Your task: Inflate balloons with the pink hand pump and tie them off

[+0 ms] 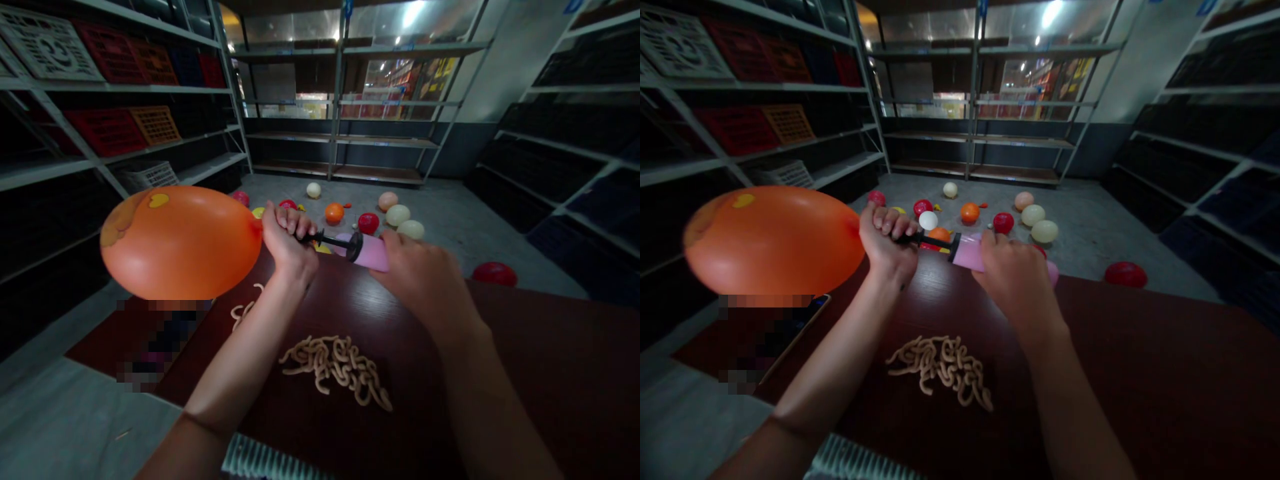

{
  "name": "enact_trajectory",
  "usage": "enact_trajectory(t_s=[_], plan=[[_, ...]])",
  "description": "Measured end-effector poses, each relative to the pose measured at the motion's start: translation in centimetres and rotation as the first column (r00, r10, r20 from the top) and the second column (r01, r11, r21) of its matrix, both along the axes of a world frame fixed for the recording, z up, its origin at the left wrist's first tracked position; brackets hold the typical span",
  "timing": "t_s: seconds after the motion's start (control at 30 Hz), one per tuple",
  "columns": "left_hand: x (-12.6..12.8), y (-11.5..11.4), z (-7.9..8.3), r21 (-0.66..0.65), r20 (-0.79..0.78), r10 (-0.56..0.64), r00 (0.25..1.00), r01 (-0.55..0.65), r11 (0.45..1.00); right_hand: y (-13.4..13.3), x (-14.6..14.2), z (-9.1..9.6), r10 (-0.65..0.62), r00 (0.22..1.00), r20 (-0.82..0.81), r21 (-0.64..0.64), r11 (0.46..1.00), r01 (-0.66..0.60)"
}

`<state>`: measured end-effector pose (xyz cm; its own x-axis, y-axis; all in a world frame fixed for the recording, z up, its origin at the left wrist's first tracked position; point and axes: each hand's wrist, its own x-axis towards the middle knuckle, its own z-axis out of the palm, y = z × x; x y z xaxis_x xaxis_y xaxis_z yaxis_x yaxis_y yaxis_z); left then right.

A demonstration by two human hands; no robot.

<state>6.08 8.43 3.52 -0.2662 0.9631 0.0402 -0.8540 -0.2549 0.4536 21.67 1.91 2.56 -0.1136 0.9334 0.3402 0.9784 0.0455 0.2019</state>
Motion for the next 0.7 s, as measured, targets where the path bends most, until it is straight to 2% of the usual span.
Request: enact_trajectory(t_s=[0.2, 0.33, 0.53, 0.7], plan=[[1.8, -0.7, -1.0, 0.034, 0.006, -0.123, 0.992, 0.123, 0.992, -0.1, -1.1, -0.2, 0.036, 0.998, -0.052, -0.017, 0.999, -0.037], [1.5, 0.0, -1.3, 0.015, 0.008, -0.191, 0.982, 0.191, 0.981, 0.1, -0.9, -0.3, 0.041, 0.999, -0.036, -0.011, 0.999, -0.042], [0.1, 1.9, -1.4, 0.002, -0.006, -0.137, 0.991, 0.137, 0.991, 0.4, -2.1, -0.7, 0.064, 0.985, -0.160, -0.051, 0.996, -0.073], [-1.5, 2.8, -1.0, -0.011, 0.006, -0.074, 0.997, 0.074, 0.997, 0.0, -2.9, -0.9, 0.059, 0.978, -0.202, -0.071, 0.995, -0.075]])
